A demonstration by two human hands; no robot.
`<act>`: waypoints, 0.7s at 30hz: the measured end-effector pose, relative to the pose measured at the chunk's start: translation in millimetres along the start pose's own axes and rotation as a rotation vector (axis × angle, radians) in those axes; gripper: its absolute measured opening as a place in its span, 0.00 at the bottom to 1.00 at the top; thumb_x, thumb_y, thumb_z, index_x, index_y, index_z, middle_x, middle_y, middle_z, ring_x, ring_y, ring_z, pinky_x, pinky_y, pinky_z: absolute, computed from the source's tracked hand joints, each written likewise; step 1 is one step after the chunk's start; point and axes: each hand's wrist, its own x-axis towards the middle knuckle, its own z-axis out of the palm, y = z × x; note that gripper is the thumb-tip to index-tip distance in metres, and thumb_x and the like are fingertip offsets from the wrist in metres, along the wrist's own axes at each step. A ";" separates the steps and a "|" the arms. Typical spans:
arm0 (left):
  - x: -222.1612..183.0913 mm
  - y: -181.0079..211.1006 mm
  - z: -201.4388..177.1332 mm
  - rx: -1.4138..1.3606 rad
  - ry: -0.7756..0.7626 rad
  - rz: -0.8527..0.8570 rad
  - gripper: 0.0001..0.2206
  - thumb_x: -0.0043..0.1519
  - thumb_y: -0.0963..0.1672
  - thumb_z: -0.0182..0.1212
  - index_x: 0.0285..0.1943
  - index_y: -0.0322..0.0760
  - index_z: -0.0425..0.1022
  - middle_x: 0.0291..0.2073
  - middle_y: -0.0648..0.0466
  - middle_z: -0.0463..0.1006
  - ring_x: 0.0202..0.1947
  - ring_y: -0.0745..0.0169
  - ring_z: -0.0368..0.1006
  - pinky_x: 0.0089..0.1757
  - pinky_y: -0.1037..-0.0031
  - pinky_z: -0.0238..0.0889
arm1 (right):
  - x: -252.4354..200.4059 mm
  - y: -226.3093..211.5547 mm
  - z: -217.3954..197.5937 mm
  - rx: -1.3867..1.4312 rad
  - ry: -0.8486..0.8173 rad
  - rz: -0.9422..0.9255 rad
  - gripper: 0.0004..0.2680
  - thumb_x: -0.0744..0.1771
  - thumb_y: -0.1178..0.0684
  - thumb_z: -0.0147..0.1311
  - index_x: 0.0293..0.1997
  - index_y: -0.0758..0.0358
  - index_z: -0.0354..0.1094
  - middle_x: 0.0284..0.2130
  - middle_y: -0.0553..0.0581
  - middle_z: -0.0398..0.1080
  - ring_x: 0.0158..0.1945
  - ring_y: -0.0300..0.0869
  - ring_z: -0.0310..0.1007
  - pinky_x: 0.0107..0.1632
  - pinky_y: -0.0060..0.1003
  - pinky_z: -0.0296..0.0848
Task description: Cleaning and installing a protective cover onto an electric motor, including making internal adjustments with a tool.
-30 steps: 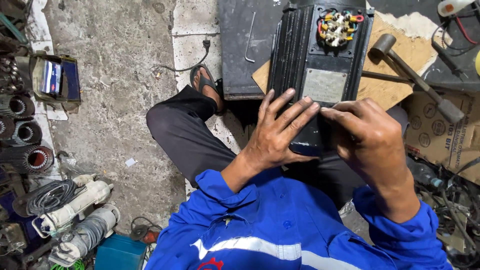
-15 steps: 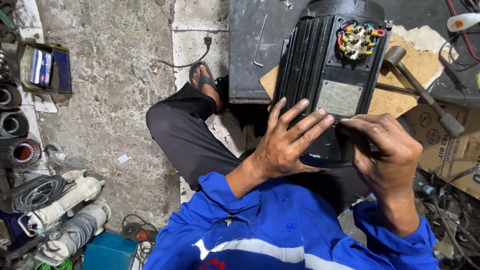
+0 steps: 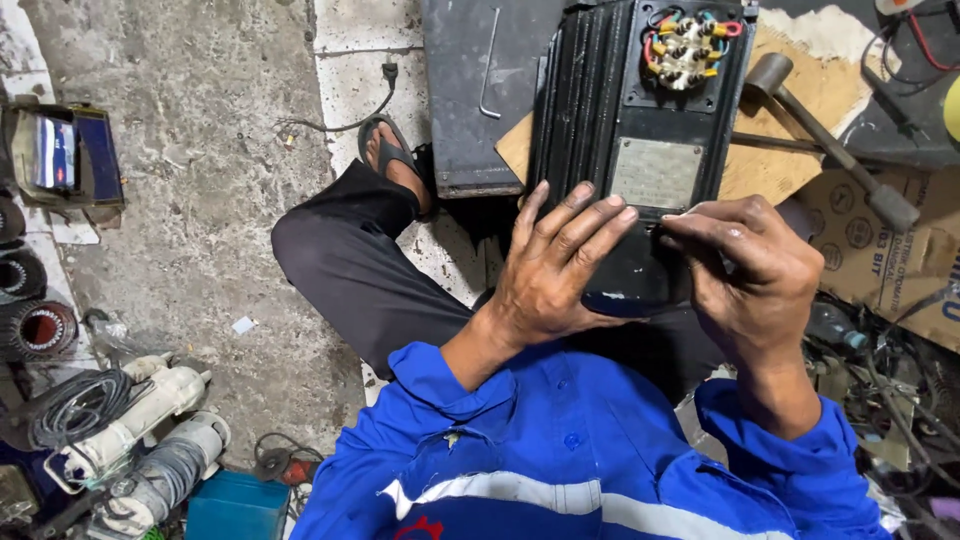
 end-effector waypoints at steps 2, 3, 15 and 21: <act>-0.8 0.2 0.0 0.005 -0.010 -0.003 0.42 0.54 0.60 0.79 0.71 0.40 0.66 0.69 0.53 0.68 0.73 0.51 0.59 0.74 0.44 0.42 | 0.6 0.1 -0.3 0.006 -0.004 0.000 0.08 0.65 0.72 0.64 0.46 0.74 0.78 0.40 0.64 0.74 0.37 0.44 0.68 0.40 0.35 0.65; -0.8 0.4 -0.2 0.004 -0.012 -0.003 0.42 0.54 0.61 0.79 0.71 0.40 0.66 0.69 0.53 0.68 0.73 0.51 0.59 0.74 0.44 0.42 | 0.9 0.6 -0.6 0.003 -0.013 -0.020 0.08 0.65 0.72 0.64 0.47 0.73 0.78 0.40 0.65 0.74 0.38 0.45 0.69 0.41 0.35 0.67; -0.6 0.6 0.3 0.007 -0.041 -0.007 0.45 0.52 0.61 0.80 0.72 0.40 0.65 0.70 0.52 0.66 0.74 0.48 0.57 0.74 0.41 0.41 | 6.5 10.7 -3.6 -0.007 -0.066 -0.106 0.10 0.63 0.70 0.65 0.47 0.70 0.79 0.40 0.63 0.74 0.38 0.45 0.68 0.42 0.36 0.67; -1.4 1.6 -0.7 -0.006 -0.043 -0.008 0.45 0.52 0.61 0.81 0.73 0.39 0.64 0.70 0.52 0.65 0.74 0.47 0.57 0.74 0.40 0.40 | 11.0 8.0 -7.8 -0.064 -0.119 -0.141 0.11 0.62 0.68 0.66 0.46 0.68 0.80 0.40 0.61 0.75 0.40 0.45 0.69 0.44 0.37 0.70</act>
